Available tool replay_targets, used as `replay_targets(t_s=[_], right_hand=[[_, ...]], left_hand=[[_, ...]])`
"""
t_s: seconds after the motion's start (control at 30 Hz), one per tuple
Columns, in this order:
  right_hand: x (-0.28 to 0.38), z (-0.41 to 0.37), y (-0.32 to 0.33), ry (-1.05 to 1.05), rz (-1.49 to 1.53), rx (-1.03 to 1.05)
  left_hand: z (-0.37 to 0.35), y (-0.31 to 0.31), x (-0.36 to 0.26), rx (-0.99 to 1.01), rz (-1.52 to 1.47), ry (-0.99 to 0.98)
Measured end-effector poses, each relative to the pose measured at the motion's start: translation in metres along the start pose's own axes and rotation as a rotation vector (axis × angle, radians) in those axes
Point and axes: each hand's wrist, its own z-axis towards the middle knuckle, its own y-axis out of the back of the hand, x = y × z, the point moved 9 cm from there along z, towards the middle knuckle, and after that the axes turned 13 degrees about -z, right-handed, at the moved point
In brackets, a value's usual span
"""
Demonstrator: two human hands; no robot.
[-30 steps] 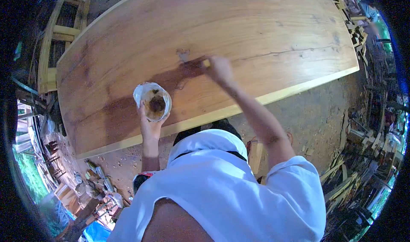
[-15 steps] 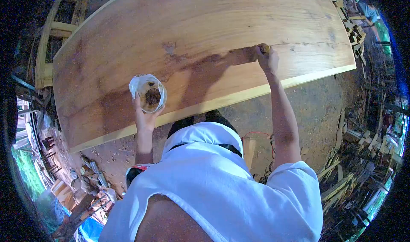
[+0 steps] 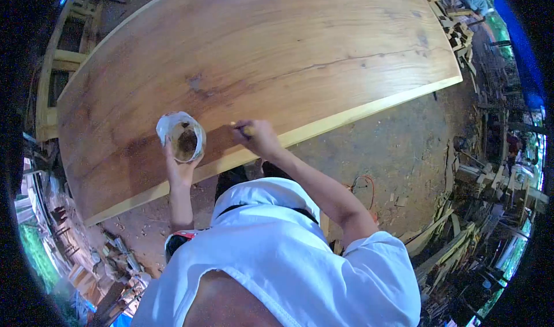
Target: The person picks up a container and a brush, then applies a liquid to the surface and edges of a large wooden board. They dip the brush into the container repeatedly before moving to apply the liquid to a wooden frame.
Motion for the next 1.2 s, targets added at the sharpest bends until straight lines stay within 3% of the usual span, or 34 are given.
replay_targets(t_s=[0.07,0.13,0.27,0.3,0.37,0.4,0.47,0.53,0.6,0.7,0.77,0.8,0.87,0.93,1.0,1.07,1.13,1.2], right_hand=[[-0.06,-0.017,0.022,-0.239,0.19,0.017],[-0.125,-0.038,0.052,-0.329,0.294,-0.085],[-0.192,-0.074,0.141,-0.494,-0.102,-0.22],[-0.19,-0.078,0.144,-0.493,-0.094,-0.21],[-0.152,-0.078,0.162,-0.245,-0.577,-0.329],[-0.145,-0.08,0.153,-0.245,-0.569,-0.332],[-0.116,-0.076,0.103,-0.158,-0.598,-0.114],[-0.071,-0.072,0.057,-0.024,-0.582,-0.038],[-0.027,-0.065,0.026,0.014,-0.338,-0.095],[0.019,-0.055,-0.007,-0.004,-0.135,0.019],[0.021,-0.051,-0.016,-0.04,0.071,0.047],[0.005,-0.053,-0.009,-0.177,0.147,0.136],[-0.066,-0.065,0.007,-0.262,0.144,-0.014],[-0.126,-0.084,0.051,-0.487,0.235,-0.072],[-0.175,-0.1,0.099,-0.549,0.192,-0.2],[-0.197,-0.105,0.144,-0.46,-0.119,-0.36],[-0.17,-0.098,0.163,-0.474,-0.324,-0.39],[-0.157,-0.081,0.143,-0.406,-0.448,-0.359]], left_hand=[[-0.004,-0.009,0.008,-0.022,-0.014,0.015],[-0.009,-0.013,0.014,-0.072,-0.023,0.014],[-0.012,-0.01,0.029,-0.045,-0.049,0.046],[-0.013,-0.011,0.03,-0.032,-0.045,0.033],[-0.018,-0.012,0.029,-0.016,-0.049,0.038],[-0.02,-0.012,0.025,-0.016,-0.043,0.033],[-0.023,-0.009,0.013,-0.055,0.02,-0.014],[-0.024,-0.006,0.002,-0.048,0.036,-0.019],[-0.022,-0.001,-0.004,-0.044,0.027,-0.039],[-0.022,0.013,-0.015,-0.04,0.047,-0.058],[-0.026,0.013,-0.017,-0.018,0.017,-0.051],[-0.026,0.015,-0.017,-0.014,0.016,-0.05],[-0.028,0.023,-0.007,-0.028,0.017,-0.017],[-0.029,0.023,0.001,-0.051,0.041,0.001],[-0.034,0.027,0.005,-0.083,0.068,0.005],[-0.035,0.022,0.006,-0.031,0.063,-0.004],[-0.035,0.023,0.004,-0.01,0.086,-0.023],[-0.039,0.02,0.007,-0.018,0.053,0.015]])
